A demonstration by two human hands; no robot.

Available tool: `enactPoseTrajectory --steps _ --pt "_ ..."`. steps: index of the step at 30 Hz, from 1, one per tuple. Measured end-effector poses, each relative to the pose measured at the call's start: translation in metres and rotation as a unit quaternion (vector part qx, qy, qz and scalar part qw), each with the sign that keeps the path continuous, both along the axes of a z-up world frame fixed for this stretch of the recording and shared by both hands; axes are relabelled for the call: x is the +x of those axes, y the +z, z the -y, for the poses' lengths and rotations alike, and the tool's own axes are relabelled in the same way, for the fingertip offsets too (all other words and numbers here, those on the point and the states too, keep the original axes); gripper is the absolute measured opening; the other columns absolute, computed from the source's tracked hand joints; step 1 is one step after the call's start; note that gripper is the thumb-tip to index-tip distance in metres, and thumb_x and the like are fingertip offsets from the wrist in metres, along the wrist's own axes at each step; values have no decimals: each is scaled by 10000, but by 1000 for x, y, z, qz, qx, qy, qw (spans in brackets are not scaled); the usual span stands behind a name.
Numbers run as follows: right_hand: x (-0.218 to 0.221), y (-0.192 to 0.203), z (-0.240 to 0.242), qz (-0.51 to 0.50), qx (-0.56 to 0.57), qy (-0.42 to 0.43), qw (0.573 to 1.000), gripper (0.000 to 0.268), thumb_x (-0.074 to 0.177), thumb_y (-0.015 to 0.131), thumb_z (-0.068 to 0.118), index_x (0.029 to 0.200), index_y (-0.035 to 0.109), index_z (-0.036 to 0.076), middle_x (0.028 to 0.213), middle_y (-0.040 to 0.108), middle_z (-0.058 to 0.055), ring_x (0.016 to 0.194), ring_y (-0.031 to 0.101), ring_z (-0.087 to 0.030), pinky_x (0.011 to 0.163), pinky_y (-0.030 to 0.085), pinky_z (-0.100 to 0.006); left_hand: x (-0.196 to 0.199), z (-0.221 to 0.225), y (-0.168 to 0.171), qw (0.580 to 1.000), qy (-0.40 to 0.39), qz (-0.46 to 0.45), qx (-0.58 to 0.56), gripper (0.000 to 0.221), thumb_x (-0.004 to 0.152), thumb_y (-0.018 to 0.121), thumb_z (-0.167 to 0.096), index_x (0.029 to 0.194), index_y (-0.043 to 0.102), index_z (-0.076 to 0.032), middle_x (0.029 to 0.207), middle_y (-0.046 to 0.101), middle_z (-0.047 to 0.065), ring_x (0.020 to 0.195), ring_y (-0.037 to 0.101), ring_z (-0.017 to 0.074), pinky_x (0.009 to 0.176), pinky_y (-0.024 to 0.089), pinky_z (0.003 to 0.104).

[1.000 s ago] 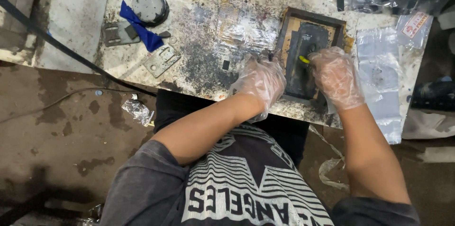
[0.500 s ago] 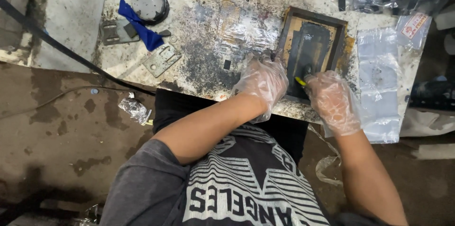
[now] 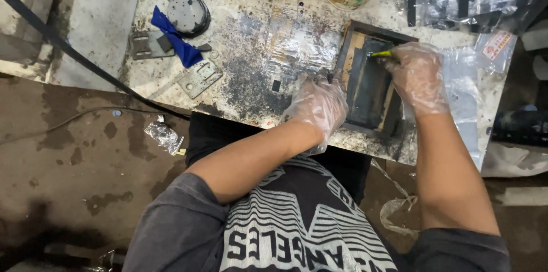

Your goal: Preparing a printing plate by scraping and cleaning ink using a small spatula and handling plastic bags.

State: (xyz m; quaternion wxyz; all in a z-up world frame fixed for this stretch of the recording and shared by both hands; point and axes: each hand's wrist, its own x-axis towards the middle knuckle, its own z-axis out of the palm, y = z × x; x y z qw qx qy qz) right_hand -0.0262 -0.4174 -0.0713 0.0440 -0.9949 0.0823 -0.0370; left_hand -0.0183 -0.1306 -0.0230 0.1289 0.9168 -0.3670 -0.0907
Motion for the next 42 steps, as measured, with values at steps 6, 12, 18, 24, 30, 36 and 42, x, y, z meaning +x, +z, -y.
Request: enactPoseTrajectory --steps 6,12,18,24,30,36,42 --pt "11 8 -10 24 -38 57 997 229 908 854 211 1132 817 182 1058 775 -52 1124 708 -285 1042 540 -379 5 0 7 1000 7 13 -3 433 880 427 -134 1193 673 36 904 713 228 1012 700 459 892 555 553" --pt "-5 -49 8 62 -99 119 986 138 893 803 205 1011 752 154 913 702 -67 991 699 -299 909 572 -403 -1 0 1 1000 -3 -30 4 437 916 407 -94 1257 624 71 1014 704 275 1072 679 484 935 530 589" --pt "-18 -46 -2 125 -176 170 961 95 884 777 247 936 698 237 824 579 9 874 638 -218 839 512 -329 2 6 -20 997 -61 18 37 477 874 451 -26 1309 543 146 995 675 316 1059 652 510 940 477 665" --pt "-48 -21 -27 73 -169 195 963 40 910 708 231 922 671 239 817 570 14 916 653 -216 860 522 -332 6 0 7 995 25 -78 -56 433 903 485 -90 1275 592 104 987 700 253 1029 689 471 902 522 629" --pt "-77 -5 -57 41 -139 172 974 76 940 677 213 869 690 236 796 579 39 904 652 -195 798 528 -315 4 -4 -15 998 -55 13 3 440 893 501 -52 1290 560 127 1008 713 262 1077 686 436 973 474 626" --pt "-97 16 -76 6 -137 190 972 34 878 680 198 883 655 221 803 575 -5 891 647 -227 770 536 -349 5 -3 -13 996 -79 23 20 502 865 528 -29 1325 508 170 992 710 280 1032 688 454 914 481 654" --pt "-104 22 -77 -76 -100 152 980 71 927 669 256 959 712 209 864 649 -11 957 674 -234 864 568 -358 -1 -6 -12 996 -83 24 20 496 871 537 -39 1331 526 147 1024 715 280 1061 691 446 943 472 666"
